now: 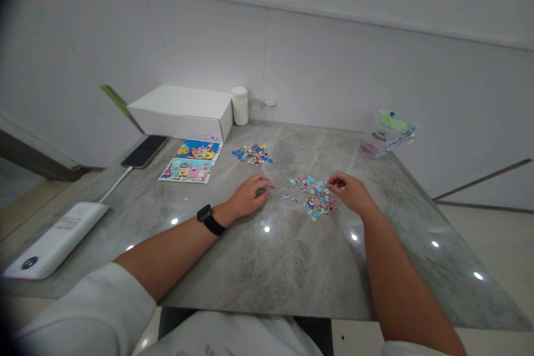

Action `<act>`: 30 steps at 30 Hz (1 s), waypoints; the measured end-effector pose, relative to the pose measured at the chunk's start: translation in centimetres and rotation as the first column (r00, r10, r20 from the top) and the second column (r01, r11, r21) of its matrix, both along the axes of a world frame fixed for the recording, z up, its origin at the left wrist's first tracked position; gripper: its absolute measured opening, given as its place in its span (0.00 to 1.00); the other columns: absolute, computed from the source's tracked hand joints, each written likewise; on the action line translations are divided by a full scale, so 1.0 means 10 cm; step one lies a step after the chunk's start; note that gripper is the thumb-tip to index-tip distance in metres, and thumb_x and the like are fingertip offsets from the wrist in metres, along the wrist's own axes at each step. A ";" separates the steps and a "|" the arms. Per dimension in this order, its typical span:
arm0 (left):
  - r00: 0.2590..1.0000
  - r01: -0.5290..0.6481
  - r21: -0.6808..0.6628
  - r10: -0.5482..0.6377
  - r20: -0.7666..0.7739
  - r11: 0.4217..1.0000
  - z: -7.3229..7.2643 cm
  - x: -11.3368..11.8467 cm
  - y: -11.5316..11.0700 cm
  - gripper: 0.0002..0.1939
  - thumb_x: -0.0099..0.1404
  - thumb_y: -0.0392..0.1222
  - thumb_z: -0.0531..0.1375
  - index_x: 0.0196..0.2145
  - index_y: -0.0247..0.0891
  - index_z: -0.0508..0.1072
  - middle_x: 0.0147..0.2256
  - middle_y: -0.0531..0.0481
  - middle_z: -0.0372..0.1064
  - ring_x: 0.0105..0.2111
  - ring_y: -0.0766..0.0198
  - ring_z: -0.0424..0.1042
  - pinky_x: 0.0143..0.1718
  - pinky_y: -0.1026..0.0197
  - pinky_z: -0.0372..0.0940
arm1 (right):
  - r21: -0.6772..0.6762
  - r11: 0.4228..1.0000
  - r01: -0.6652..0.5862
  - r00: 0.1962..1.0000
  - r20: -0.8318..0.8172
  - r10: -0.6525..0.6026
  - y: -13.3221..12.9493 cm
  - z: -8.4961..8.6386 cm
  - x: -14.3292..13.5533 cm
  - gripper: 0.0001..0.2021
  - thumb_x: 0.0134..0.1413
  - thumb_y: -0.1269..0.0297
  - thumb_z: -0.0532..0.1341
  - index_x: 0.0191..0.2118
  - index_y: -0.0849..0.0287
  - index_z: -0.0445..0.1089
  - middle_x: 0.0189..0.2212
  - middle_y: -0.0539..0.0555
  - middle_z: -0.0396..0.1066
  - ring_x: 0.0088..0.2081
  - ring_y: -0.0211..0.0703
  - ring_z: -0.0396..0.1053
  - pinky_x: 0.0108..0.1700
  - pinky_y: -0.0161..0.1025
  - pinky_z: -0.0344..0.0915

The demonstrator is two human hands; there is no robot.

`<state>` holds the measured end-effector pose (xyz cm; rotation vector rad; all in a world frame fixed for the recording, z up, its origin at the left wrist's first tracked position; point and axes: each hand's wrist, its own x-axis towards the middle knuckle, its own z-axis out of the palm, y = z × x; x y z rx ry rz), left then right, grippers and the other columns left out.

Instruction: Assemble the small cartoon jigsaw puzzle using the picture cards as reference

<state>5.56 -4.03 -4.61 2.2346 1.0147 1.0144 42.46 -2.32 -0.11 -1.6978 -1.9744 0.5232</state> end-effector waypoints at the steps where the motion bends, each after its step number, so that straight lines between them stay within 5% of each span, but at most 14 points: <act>1: 1.000 -0.016 -0.012 0.016 0.026 1.000 0.03 -0.01 0.00 0.13 0.68 0.34 0.59 0.47 0.41 0.79 0.47 0.44 0.75 0.50 0.55 0.73 0.58 0.49 0.68 | -0.015 0.999 -0.047 0.996 -0.080 0.045 0.00 0.03 -0.20 0.13 0.51 0.50 0.66 0.34 0.54 0.76 0.29 0.53 0.78 0.31 0.44 0.72 0.37 0.41 0.67; 7: 0.958 -0.183 -0.121 0.205 0.202 0.976 0.32 -0.16 0.07 0.10 0.70 0.39 0.60 0.46 0.41 0.79 0.46 0.46 0.76 0.46 0.58 0.74 0.53 0.52 0.70 | -0.020 0.973 -0.231 0.833 -0.520 0.187 0.04 0.05 -1.44 0.16 0.50 0.47 0.69 0.36 0.55 0.77 0.31 0.51 0.78 0.33 0.43 0.72 0.39 0.41 0.69; 11: 0.945 -0.217 -0.215 0.261 0.198 0.952 0.33 -0.31 0.06 0.08 0.72 0.43 0.60 0.42 0.39 0.78 0.41 0.48 0.76 0.40 0.61 0.74 0.44 0.57 0.69 | -0.021 0.978 -0.209 0.731 -0.667 0.142 0.08 -0.16 -1.88 0.16 0.50 0.47 0.69 0.37 0.54 0.76 0.31 0.50 0.77 0.33 0.42 0.71 0.39 0.40 0.68; 17: 0.965 -0.216 -0.183 0.239 0.111 0.959 0.16 -0.46 -0.04 0.12 0.72 0.46 0.60 0.34 0.37 0.75 0.35 0.49 0.71 0.37 0.61 0.70 0.40 0.59 0.66 | -0.026 0.987 -0.156 0.688 -0.720 0.090 -0.05 -0.51 -2.07 0.14 0.52 0.50 0.69 0.37 0.55 0.77 0.30 0.50 0.76 0.31 0.42 0.70 0.37 0.40 0.66; 25: 0.989 -0.113 -0.209 0.131 0.073 0.971 0.15 -0.45 -0.05 0.12 0.70 0.50 0.63 0.37 0.38 0.77 0.45 0.47 0.70 0.34 0.66 0.67 0.35 0.62 0.64 | -0.008 0.984 -0.175 0.682 -0.723 0.115 -0.13 -0.49 -2.09 0.13 0.51 0.51 0.69 0.36 0.55 0.77 0.28 0.49 0.75 0.30 0.42 0.70 0.36 0.40 0.66; 30: 0.977 -0.128 -0.227 0.163 0.141 0.965 0.09 -0.45 -0.07 0.12 0.71 0.49 0.62 0.35 0.38 0.77 0.46 0.45 0.69 0.40 0.63 0.70 0.40 0.61 0.66 | 0.012 0.977 -0.212 0.659 -0.737 0.152 -0.11 -0.48 -2.10 0.13 0.53 0.51 0.68 0.38 0.54 0.77 0.32 0.50 0.77 0.34 0.43 0.73 0.40 0.41 0.69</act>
